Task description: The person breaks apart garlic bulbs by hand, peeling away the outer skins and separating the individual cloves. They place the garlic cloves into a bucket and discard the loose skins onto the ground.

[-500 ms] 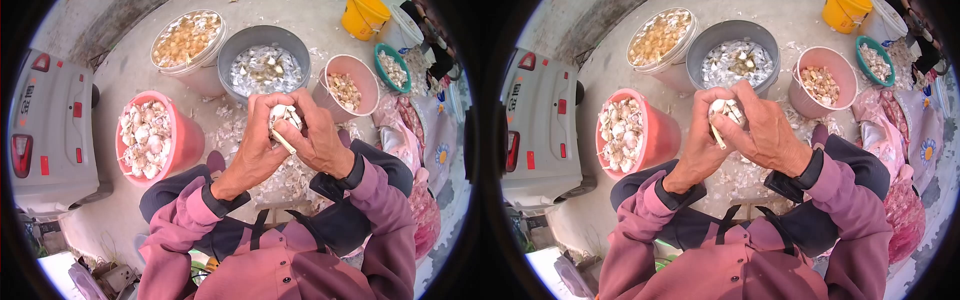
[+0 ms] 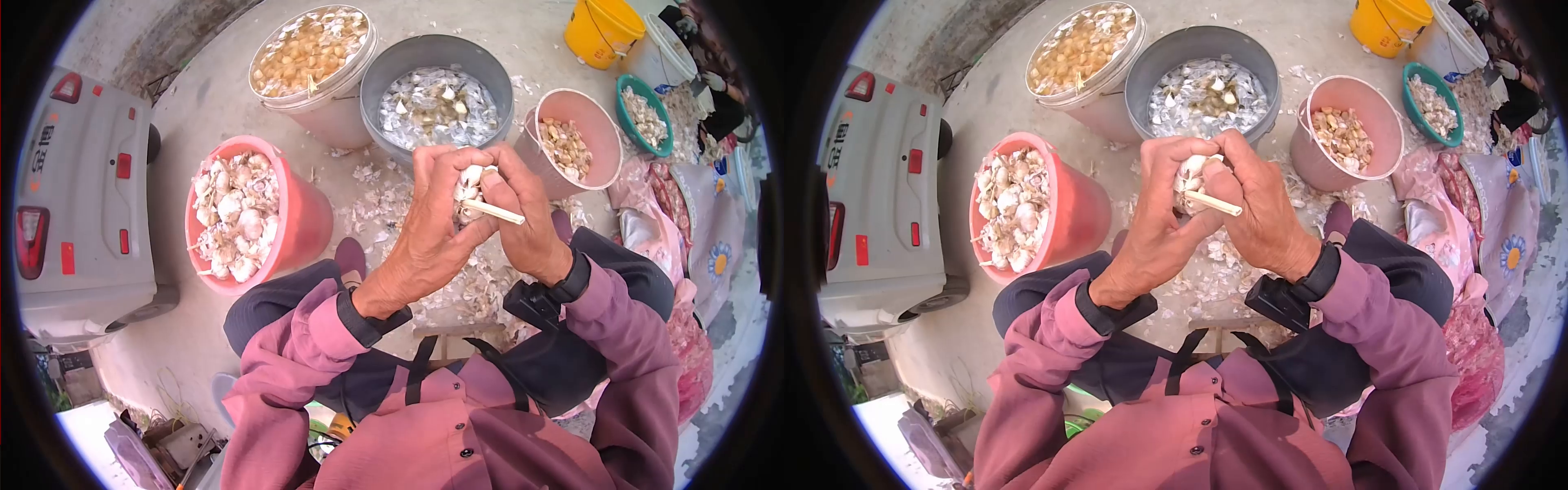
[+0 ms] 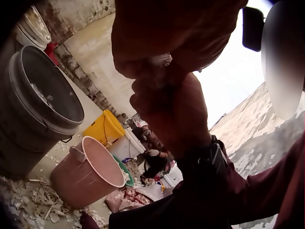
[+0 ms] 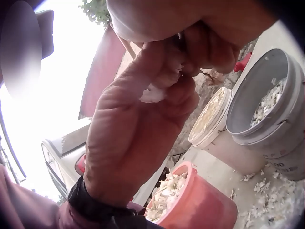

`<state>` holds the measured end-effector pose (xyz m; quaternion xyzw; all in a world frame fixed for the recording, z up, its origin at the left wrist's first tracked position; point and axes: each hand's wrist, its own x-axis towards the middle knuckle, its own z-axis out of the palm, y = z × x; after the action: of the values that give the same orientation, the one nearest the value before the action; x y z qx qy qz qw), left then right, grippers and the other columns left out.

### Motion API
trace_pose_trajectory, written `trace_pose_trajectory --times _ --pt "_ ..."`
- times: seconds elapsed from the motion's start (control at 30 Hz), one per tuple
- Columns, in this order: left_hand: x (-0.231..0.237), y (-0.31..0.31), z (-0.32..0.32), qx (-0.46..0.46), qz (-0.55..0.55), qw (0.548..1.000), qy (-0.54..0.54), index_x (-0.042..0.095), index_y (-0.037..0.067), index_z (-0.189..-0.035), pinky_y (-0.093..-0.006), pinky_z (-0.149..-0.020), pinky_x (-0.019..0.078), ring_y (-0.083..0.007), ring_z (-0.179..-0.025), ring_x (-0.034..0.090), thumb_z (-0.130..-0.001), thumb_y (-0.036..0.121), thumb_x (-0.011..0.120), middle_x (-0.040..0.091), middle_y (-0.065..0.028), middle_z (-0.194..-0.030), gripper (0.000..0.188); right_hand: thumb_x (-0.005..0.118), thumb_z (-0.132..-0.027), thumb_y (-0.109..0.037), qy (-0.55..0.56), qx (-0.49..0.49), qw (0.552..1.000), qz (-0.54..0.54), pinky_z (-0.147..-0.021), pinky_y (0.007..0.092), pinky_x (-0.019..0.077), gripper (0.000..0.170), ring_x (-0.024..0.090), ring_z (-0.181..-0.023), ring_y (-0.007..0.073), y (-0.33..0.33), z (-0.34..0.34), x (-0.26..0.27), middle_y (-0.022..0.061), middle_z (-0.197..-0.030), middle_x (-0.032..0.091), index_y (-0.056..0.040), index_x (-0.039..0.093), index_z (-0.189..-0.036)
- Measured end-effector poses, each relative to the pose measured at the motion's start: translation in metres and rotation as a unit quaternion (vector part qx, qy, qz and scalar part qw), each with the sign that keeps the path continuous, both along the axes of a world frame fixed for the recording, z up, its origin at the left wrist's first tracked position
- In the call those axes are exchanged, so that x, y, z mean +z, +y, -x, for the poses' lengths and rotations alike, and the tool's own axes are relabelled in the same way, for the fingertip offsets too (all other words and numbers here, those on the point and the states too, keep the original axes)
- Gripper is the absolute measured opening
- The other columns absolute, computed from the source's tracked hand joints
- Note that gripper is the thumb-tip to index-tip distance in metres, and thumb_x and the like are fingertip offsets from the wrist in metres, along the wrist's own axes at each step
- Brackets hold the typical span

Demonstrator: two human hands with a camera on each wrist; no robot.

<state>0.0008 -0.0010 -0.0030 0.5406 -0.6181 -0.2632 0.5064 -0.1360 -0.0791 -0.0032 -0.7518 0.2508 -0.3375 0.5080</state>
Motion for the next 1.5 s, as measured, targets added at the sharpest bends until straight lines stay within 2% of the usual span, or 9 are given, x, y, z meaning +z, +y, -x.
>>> trace_pose_trajectory --times 0.27,0.43,0.5,0.6,0.67,1.03,1.13,1.2,1.5 --pt "-0.004 0.003 0.002 -0.009 -0.023 0.999 0.022 0.045 0.008 -0.131 -0.0357 -0.101 0.0366 -0.0247 -0.118 0.042 -0.080 0.006 0.071 0.038 -0.0116 -0.121 0.057 0.041 -0.101 -0.024 0.020 0.008 0.994 -0.104 -0.072 0.0326 0.0448 0.025 0.051 -0.080 0.0145 0.002 0.008 -0.001 0.0114 -0.087 0.054 -0.0001 0.049 -0.104" --pt "-0.010 0.000 0.000 -0.028 0.009 0.999 0.026 0.040 0.008 -0.131 -0.0367 -0.096 0.0423 -0.0258 -0.113 0.045 -0.084 0.005 0.070 0.035 -0.0135 -0.120 0.056 0.042 -0.101 -0.026 -0.041 -0.061 0.989 -0.125 -0.073 0.0330 0.0466 0.032 0.052 -0.084 0.0164 0.010 0.003 -0.006 0.0129 -0.100 0.053 0.0025 0.051 -0.110" --pt "-0.013 -0.002 -0.001 -0.034 -0.069 0.968 0.241 0.042 0.010 -0.130 -0.0254 -0.093 0.0422 -0.0113 -0.108 0.049 -0.089 0.010 0.069 0.047 -0.0041 -0.119 0.050 0.043 -0.101 -0.028 -0.037 -0.071 0.974 -0.210 -0.073 0.0326 0.0473 0.034 0.052 -0.085 0.0173 0.006 0.004 -0.015 0.0120 -0.104 0.053 0.0035 0.052 -0.112" --pt "0.005 -0.003 -0.001 -0.056 -0.109 0.931 0.344 0.042 0.011 -0.130 -0.0225 -0.088 0.0442 -0.0070 -0.102 0.052 -0.090 0.010 0.068 0.052 -0.0004 -0.113 0.048 0.045 -0.100 -0.029 -0.078 -0.036 0.986 -0.140 -0.066 0.0269 0.0463 0.033 0.053 -0.077 0.0130 -0.019 0.004 -0.041 0.0047 -0.096 0.055 0.0011 0.055 -0.110" --pt "0.001 -0.003 -0.003 -0.041 -0.114 0.939 0.321 0.042 0.011 -0.131 -0.0227 -0.087 0.0445 -0.0069 -0.102 0.052 -0.090 0.008 0.068 0.053 -0.0004 -0.112 0.049 0.046 -0.099 -0.028 -0.029 0.081 0.921 -0.380 -0.061 0.0208 0.0430 0.028 0.051 -0.068 0.0066 -0.024 0.006 -0.005 -0.0008 -0.086 0.057 -0.0041 0.059 -0.105" --pt "-0.001 -0.003 -0.012 -0.020 -0.150 0.977 0.151 0.043 0.012 -0.130 -0.0230 -0.085 0.0452 -0.0074 -0.103 0.053 -0.087 0.004 0.067 0.054 -0.0009 -0.114 0.050 0.054 -0.100 -0.037 0.012 0.080 0.949 -0.303 -0.058 0.0194 0.0412 0.030 0.051 -0.068 0.0026 -0.027 0.003 0.001 -0.0043 -0.083 0.059 -0.0084 0.062 -0.100" --pt "0.005 -0.002 -0.010 -0.023 -0.140 0.959 0.244 0.043 0.011 -0.132 -0.0233 -0.086 0.0453 -0.0077 -0.103 0.053 -0.086 0.004 0.065 0.054 -0.0005 -0.113 0.051 0.059 -0.098 -0.035 0.012 0.098 0.944 -0.316 -0.060 0.0210 0.0469 0.027 0.056 -0.074 0.0039 -0.025 0.004 0.004 -0.0030 -0.086 0.061 -0.0083 0.063 -0.098" --pt "0.010 -0.001 -0.015 -0.092 -0.183 0.866 0.456 0.044 0.011 -0.130 -0.0275 -0.085 0.0471 -0.0120 -0.102 0.054 -0.084 0.001 0.064 0.052 -0.0035 -0.113 0.050 0.060 -0.098 -0.032 -0.016 0.107 0.926 -0.361 -0.062 0.0212 0.0492 0.023 0.058 -0.078 0.0038 -0.023 0.004 0.005 -0.0030 -0.088 0.062 -0.0091 0.062 -0.098" --pt "0.001 -0.001 -0.022 -0.139 -0.168 0.757 0.615 0.046 0.011 -0.128 -0.0280 -0.075 0.0488 -0.0129 -0.094 0.058 -0.087 0.003 0.059 0.057 -0.0042 -0.110 0.043 0.060 -0.097 -0.021 -0.194 0.199 0.785 -0.554 -0.063 0.0201 0.0429 0.012 0.052 -0.075 0.0050 -0.022 0.009 -0.011 0.0007 -0.093 0.058 -0.0106 0.054 -0.099"
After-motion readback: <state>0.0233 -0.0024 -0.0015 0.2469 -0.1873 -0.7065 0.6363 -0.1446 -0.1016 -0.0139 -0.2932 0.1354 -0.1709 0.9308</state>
